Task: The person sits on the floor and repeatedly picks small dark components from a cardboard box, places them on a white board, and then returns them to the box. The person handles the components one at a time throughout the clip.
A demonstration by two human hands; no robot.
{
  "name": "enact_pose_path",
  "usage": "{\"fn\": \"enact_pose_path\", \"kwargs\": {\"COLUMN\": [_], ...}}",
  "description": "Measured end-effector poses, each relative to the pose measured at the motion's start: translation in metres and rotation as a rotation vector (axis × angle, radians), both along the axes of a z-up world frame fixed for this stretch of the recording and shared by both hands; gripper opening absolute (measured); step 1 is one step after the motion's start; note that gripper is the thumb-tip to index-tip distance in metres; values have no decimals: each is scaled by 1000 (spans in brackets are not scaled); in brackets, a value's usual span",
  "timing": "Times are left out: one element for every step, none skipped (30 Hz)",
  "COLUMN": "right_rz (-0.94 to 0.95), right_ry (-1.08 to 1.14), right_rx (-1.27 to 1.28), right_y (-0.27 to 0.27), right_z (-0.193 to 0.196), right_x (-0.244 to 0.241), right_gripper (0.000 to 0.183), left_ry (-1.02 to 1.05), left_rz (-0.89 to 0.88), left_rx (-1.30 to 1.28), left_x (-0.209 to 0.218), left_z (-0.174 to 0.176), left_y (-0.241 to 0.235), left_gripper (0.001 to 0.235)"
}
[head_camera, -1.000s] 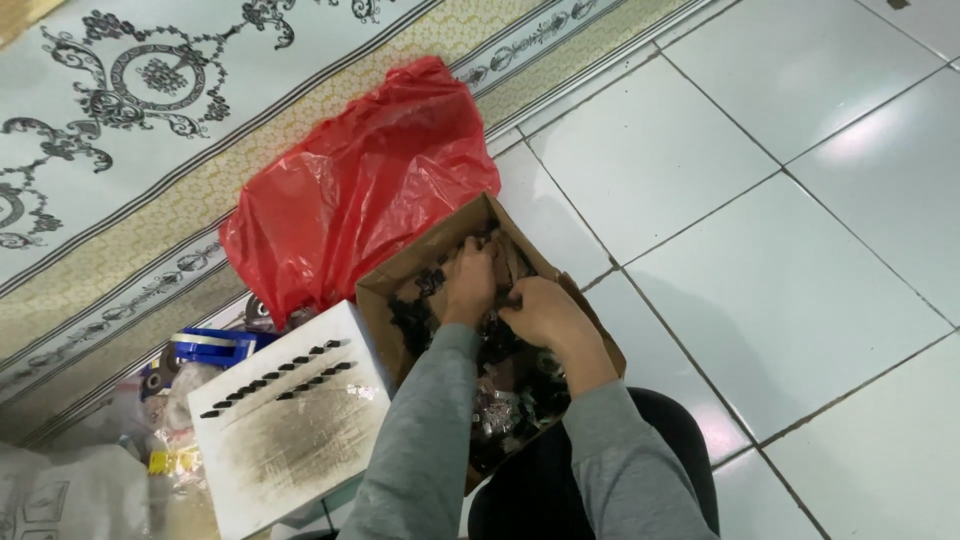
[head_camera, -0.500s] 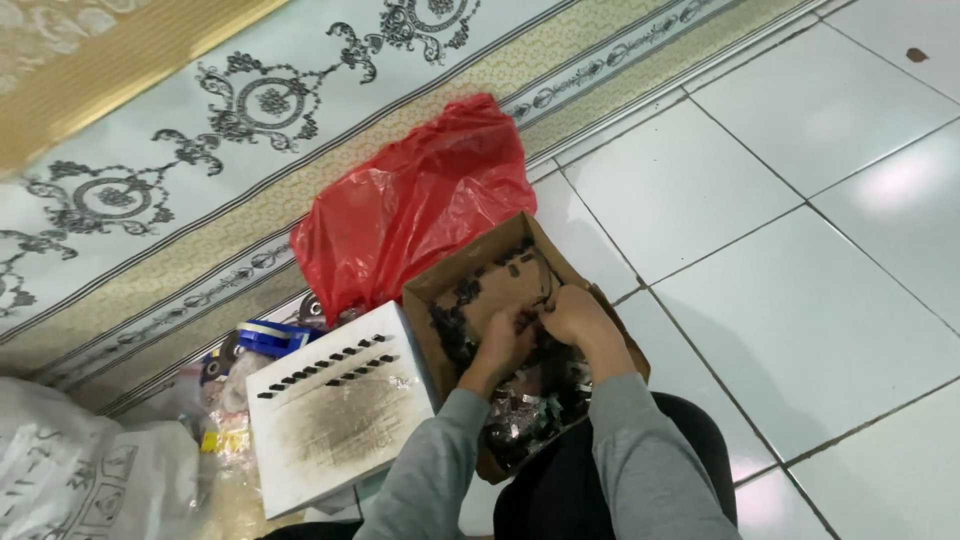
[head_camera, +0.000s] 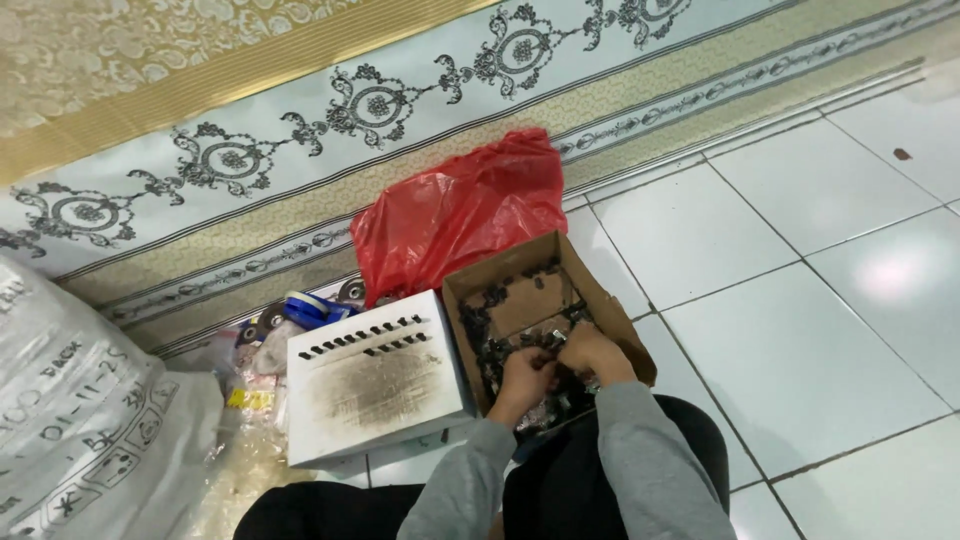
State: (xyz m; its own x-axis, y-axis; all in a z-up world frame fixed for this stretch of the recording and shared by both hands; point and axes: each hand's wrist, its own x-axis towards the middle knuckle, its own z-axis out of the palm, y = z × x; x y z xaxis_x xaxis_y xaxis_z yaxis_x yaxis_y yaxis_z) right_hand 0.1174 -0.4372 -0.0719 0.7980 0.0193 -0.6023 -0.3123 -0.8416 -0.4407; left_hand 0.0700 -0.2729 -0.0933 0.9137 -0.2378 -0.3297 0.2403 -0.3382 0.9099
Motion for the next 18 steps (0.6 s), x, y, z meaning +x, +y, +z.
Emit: {"fn": "enact_pose_path", "kwargs": {"right_rz": [9, 22, 35, 43, 53, 62, 69, 105, 140, 145, 173, 201, 205, 201, 197, 206, 127, 54], "right_ry": [-7, 32, 71, 66, 86, 101, 92, 98, 104, 100, 103, 108, 107, 109, 112, 113, 68, 22], "right_rx": [-8, -4, 0, -7, -25, -43, -49, -84, -119, -125, -162, -199, -206, -216, -225, -233, -169, -105], "right_y": [3, 5, 7, 11, 14, 19, 21, 23, 24, 28, 33, 37, 39, 41, 43, 40, 38, 38], "right_z": [1, 3, 5, 15, 24, 35, 30, 25, 20, 32, 44, 55, 62, 68, 73, 82, 91, 101], "right_x": [-3, -5, -8, -13, -19, -23, -24, -24, -24, -29, -33, -38, -41, -44, -47, -53, -60, -66], "right_gripper": [36, 39, 41, 41, 44, 47, 47, 54, 63, 63, 59, 56, 56, 56, 56, 56, 57, 59], "left_ry": [-7, 4, 15, 10, 5, -4, -13, -38, -64, -67, -112, -154, -155, -190, -226, -223, -192, -159], "left_rz": [9, 8, 7, 15, 14, 12, 20, -12, -45, -39, -42, -46, -40, -26, -11, -1, 47, 99], "left_rx": [-8, 2, 11, 4, 94, 185, 179, 186, 194, 188, 261, 333, 327, 323, 319, 313, 309, 305], "left_x": [-1, -1, -1, 0, 2, 7, 3, -2, -6, -11, -15, -20, -28, -37, -46, -45, -45, -45], "left_z": [-6, -11, -17, -33, -49, -63, -47, -32, -17, -15, -15, -14, 9, 31, 54, 50, 46, 43], "left_y": [1, 2, 2, 1, 1, 0, -2, -5, -8, -10, -12, -14, -14, -13, -12, -12, -12, -10], "left_gripper": [26, 27, 28, 28, 28, 29, 29, 29, 30, 30, 27, 23, 23, 22, 20, 20, 17, 15]}}
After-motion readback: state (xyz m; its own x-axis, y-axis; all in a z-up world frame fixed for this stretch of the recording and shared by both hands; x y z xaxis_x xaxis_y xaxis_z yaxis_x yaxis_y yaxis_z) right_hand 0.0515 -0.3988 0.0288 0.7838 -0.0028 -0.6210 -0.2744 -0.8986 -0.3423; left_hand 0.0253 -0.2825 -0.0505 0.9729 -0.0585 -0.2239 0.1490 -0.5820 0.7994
